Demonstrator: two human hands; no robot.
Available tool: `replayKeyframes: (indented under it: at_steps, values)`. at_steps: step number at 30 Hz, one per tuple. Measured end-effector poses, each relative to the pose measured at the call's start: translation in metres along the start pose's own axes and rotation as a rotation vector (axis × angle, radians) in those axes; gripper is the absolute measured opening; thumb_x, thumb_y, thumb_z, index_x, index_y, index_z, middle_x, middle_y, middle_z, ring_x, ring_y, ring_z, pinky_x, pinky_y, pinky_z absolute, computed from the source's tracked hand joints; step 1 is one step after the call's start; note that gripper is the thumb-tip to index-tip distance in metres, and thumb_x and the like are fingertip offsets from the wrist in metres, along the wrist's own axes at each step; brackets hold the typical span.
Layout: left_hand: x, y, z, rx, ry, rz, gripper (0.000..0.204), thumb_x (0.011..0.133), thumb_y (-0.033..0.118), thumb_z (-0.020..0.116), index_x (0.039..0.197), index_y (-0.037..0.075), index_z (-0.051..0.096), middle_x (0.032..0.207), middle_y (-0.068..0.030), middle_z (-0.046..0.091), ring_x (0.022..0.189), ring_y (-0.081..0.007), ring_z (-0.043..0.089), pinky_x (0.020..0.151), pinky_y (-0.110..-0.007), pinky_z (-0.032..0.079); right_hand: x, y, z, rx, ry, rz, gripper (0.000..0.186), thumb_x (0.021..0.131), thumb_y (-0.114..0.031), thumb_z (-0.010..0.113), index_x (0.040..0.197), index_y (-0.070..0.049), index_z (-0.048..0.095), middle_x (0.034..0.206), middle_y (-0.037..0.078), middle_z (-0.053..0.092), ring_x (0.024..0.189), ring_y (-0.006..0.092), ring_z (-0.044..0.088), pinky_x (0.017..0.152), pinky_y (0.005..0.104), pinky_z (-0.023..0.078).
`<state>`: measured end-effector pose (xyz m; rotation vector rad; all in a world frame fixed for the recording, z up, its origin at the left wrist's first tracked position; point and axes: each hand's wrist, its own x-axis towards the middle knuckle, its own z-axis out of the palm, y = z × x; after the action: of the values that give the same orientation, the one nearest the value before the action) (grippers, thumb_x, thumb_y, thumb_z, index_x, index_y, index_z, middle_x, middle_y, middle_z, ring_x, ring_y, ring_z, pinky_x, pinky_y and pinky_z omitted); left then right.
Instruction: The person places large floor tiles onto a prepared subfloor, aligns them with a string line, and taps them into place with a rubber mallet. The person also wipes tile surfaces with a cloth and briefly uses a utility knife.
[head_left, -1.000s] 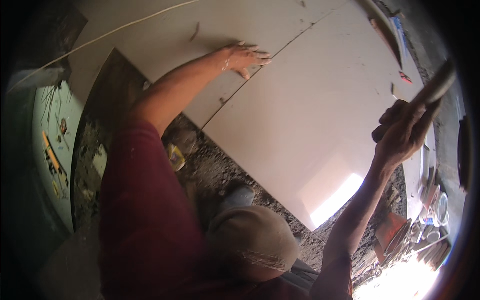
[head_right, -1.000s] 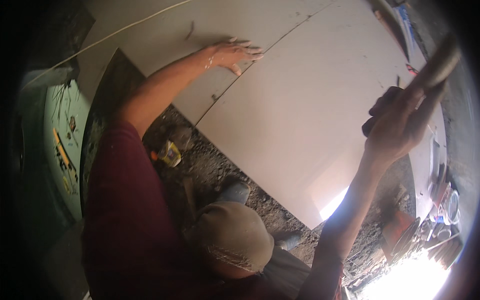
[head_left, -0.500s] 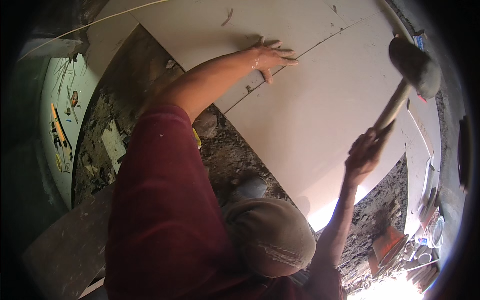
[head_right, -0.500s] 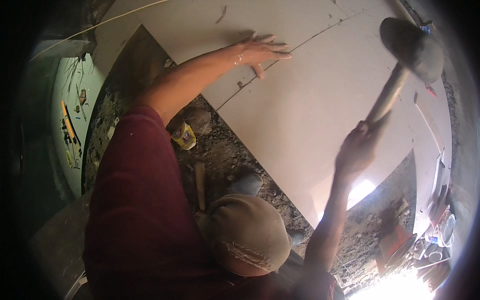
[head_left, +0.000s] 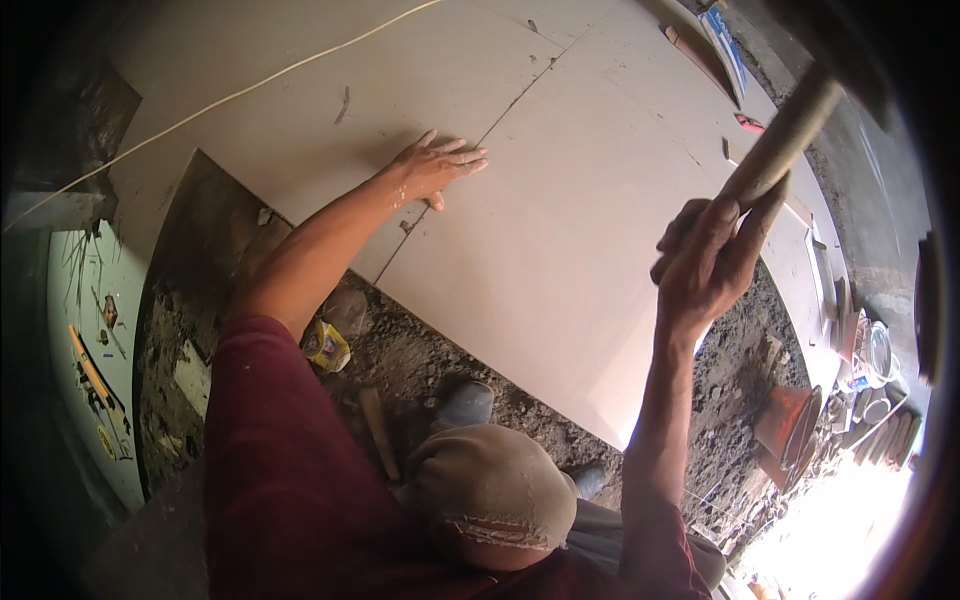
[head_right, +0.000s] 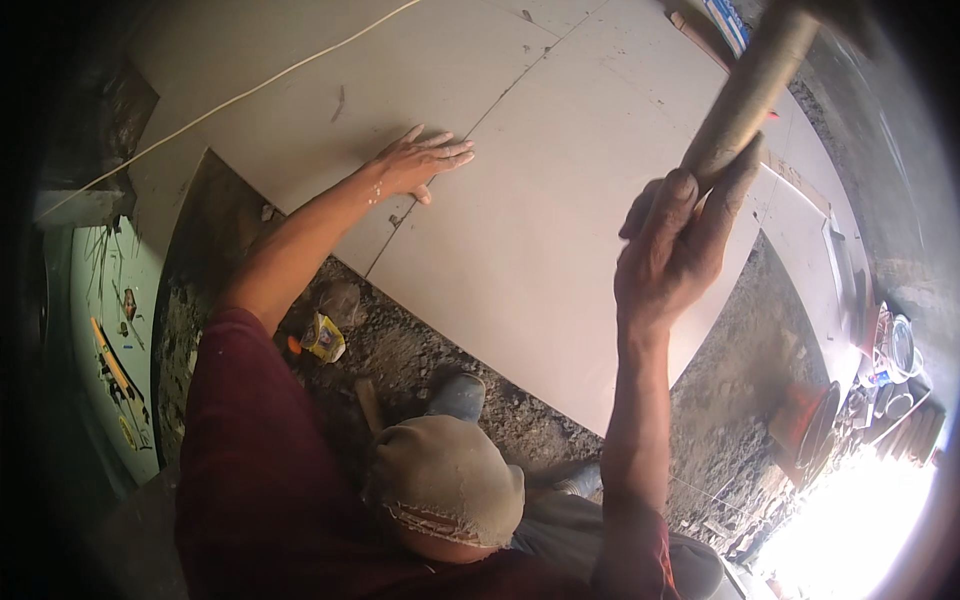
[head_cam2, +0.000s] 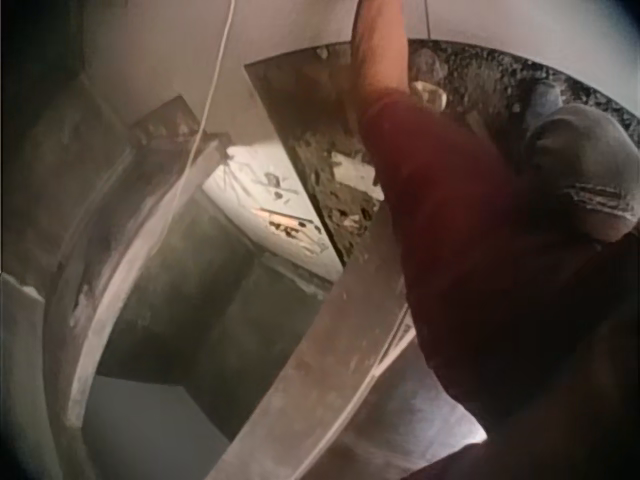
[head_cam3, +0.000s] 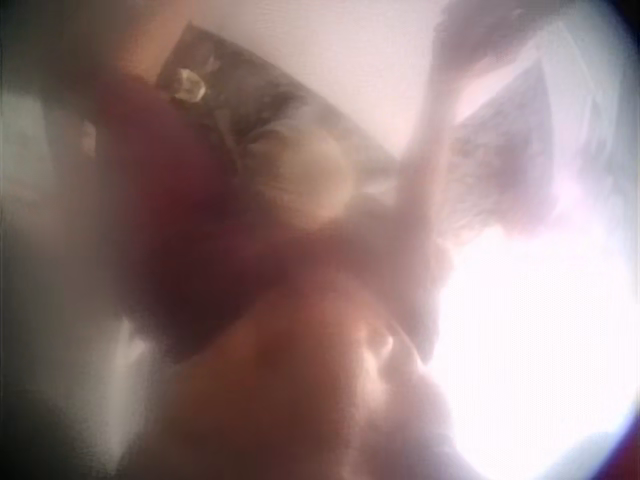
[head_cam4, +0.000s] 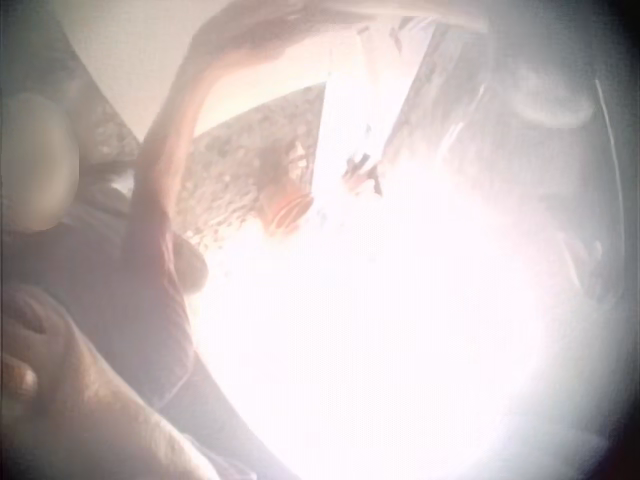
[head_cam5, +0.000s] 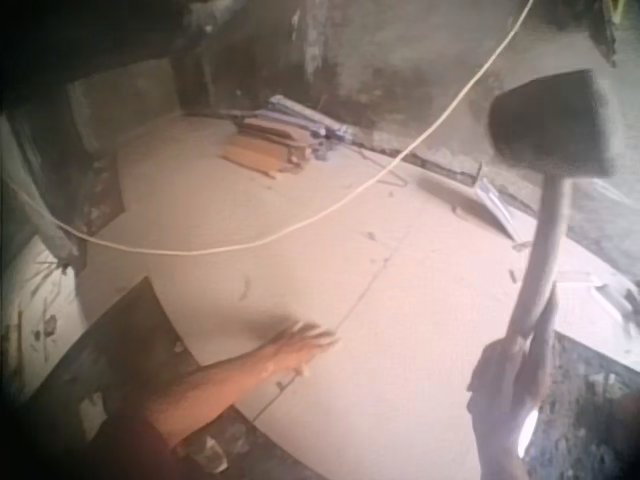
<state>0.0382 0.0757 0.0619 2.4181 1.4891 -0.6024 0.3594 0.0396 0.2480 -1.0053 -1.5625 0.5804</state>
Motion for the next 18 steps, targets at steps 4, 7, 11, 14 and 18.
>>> replayKeyframes:
  at_steps: [4,7,11,14,18]
  values:
    - [0.017,0.006,-0.023,0.088,-0.106,-0.018,0.13,0.062,0.035,0.092,0.161,0.028,0.008,0.168,0.0085,0.008,0.154,-0.0225,0.017,0.125,-0.054,0.018,-0.027,0.065,0.021,-0.141,0.106,-0.002,0.063,0.105,-0.016,0.05,0.159,-0.005,0.019,0.075,0.009,0.064,0.06,0.0137,0.059,0.053,0.0317,0.049]
    - [0.018,0.009,-0.031,0.037,-0.141,-0.038,0.138,0.057,0.032,0.095,0.161,0.026,0.005,0.169,0.0059,0.007,0.154,-0.0252,0.016,0.125,-0.054,0.018,-0.043,0.097,0.03,-0.559,-0.343,0.259,0.063,0.103,-0.014,0.055,0.159,-0.016,0.027,0.091,0.02,0.072,0.073,0.0218,0.068,0.065,0.0375,0.055]
    - [0.016,0.009,-0.03,-0.007,-0.141,-0.046,0.139,0.056,0.031,0.095,0.161,0.027,0.005,0.169,0.0066,0.006,0.154,-0.026,0.015,0.125,-0.055,0.017,-0.005,0.096,0.026,-0.309,-0.214,0.404,0.059,0.103,-0.019,0.055,0.157,-0.019,0.031,0.086,0.021,0.07,0.07,0.023,0.068,0.062,0.0374,0.054]
    - [0.015,0.008,-0.028,-0.021,-0.153,-0.047,0.139,0.056,0.029,0.095,0.161,0.028,0.005,0.169,0.0068,0.006,0.154,-0.0266,0.015,0.125,-0.055,0.016,0.013,0.087,0.02,-0.335,-0.096,0.317,0.06,0.104,-0.02,0.053,0.158,-0.017,0.027,0.082,0.018,0.068,0.068,0.0209,0.068,0.063,0.0355,0.054]
    - [0.017,0.009,-0.028,-0.019,-0.152,-0.065,0.139,0.055,0.028,0.095,0.161,0.029,0.005,0.169,0.007,0.006,0.154,-0.0271,0.016,0.125,-0.055,0.016,-0.012,0.106,0.034,-0.323,-0.011,0.273,0.063,0.104,-0.018,0.054,0.159,-0.017,0.024,0.082,0.019,0.068,0.067,0.022,0.068,0.063,0.0359,0.054]
